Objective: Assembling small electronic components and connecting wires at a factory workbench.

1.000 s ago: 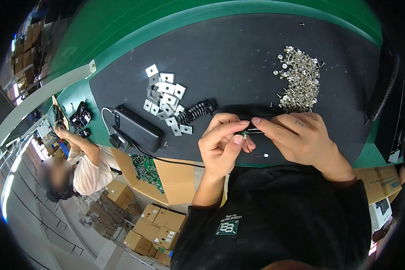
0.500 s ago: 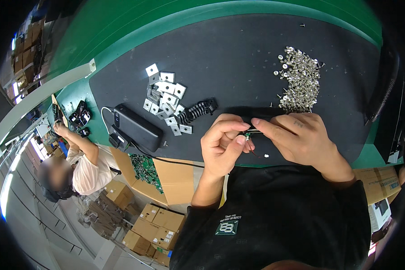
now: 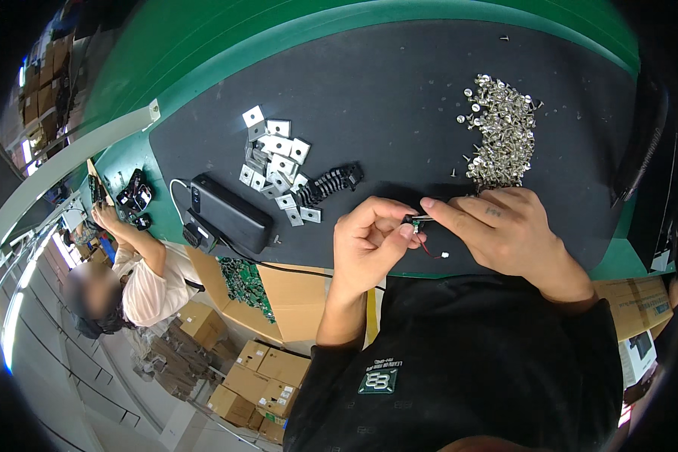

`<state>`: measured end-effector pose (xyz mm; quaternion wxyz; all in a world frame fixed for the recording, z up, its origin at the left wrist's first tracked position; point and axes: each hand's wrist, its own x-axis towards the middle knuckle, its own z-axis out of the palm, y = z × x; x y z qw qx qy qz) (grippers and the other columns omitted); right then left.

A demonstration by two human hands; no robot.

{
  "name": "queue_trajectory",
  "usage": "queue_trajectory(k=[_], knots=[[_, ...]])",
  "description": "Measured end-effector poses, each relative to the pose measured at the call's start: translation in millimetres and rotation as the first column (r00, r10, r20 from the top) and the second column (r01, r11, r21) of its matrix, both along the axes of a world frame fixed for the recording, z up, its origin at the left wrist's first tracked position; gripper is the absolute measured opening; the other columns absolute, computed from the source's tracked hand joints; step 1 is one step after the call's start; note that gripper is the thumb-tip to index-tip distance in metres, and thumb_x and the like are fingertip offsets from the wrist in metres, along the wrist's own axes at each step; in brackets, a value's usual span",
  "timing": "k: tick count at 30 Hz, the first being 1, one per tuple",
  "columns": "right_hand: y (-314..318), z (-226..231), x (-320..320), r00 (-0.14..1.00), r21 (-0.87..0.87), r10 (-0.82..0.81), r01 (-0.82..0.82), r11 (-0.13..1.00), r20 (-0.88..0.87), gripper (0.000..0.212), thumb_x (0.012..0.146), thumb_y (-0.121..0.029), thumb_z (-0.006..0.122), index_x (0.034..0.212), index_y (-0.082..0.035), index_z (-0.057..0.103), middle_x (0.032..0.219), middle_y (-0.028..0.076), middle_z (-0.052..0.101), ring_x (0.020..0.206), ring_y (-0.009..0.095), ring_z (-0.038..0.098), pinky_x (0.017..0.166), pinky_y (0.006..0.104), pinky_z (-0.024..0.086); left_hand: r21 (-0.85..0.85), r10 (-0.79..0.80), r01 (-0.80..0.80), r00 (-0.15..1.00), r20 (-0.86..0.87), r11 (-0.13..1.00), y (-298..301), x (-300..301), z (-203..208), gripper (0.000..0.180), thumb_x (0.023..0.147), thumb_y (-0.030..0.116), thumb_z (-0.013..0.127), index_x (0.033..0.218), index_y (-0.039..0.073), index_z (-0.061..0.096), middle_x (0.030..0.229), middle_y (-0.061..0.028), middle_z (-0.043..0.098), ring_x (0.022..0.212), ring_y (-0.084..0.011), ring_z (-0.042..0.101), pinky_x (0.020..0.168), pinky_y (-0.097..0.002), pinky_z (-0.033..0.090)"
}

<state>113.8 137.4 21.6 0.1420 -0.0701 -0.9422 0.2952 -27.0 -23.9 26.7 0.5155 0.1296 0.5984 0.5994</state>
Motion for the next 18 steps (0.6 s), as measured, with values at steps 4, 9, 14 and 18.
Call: queue_trajectory(k=[4, 9, 14, 18], knots=[[3.0, 3.2, 0.1, 0.997, -0.009, 0.065, -0.064, 0.998, 0.050, 0.040, 0.073, -0.016, 0.061, 0.112, -0.015, 0.066, 0.073, -0.004, 0.056, 0.051, 0.010, 0.053, 0.048, 0.0236, 0.044, -0.032, -0.022, 0.021, 1.000, -0.019, 0.999, 0.7, -3.5, 2.1, 0.015, 0.081, -0.013, 0.054, 0.094, -0.007, 0.057, 0.081, -0.0069, 0.063, 0.075, -0.0096, 0.064, 0.072, -0.0267, 0.058], [2.4, 2.9, 0.6, 0.993, -0.045, 0.111, -0.109, 0.993, 0.051, 0.040, 0.074, -0.016, 0.061, 0.113, -0.015, 0.066, 0.071, -0.003, 0.057, 0.051, 0.011, 0.054, 0.048, 0.0244, 0.045, -0.057, -0.092, 0.088, 0.993, -0.076, 0.995, -0.6, -6.0, 0.2, 0.015, 0.077, -0.013, 0.054, 0.090, -0.005, 0.057, 0.082, -0.0053, 0.064, 0.075, -0.0073, 0.063, 0.071, -0.0266, 0.058], [3.3, 1.9, 0.6, 0.991, -0.065, 0.122, -0.118, 0.991, 0.048, 0.038, 0.074, -0.015, 0.061, 0.112, -0.014, 0.066, 0.071, -0.002, 0.056, 0.053, 0.011, 0.056, 0.048, 0.0244, 0.046, -0.054, -0.116, 0.109, 0.978, -0.173, 0.993, -3.8, -5.6, -2.8, 0.015, 0.075, -0.013, 0.056, 0.087, -0.005, 0.057, 0.083, -0.0072, 0.065, 0.073, -0.0096, 0.065, 0.064, -0.0233, 0.055], [8.3, 7.2, -0.7, 0.997, -0.079, 0.080, -0.079, 0.994, 0.020, 0.038, 0.071, -0.012, 0.065, 0.109, -0.012, 0.066, 0.070, -0.001, 0.057, 0.054, 0.013, 0.058, 0.048, 0.0248, 0.047, -0.043, -0.068, 0.060, 0.973, -0.222, 0.997, -4.2, -6.1, 1.3, 0.015, 0.074, -0.014, 0.056, 0.086, -0.005, 0.056, 0.083, -0.0082, 0.065, 0.071, -0.0107, 0.065, 0.063, -0.0226, 0.054]])
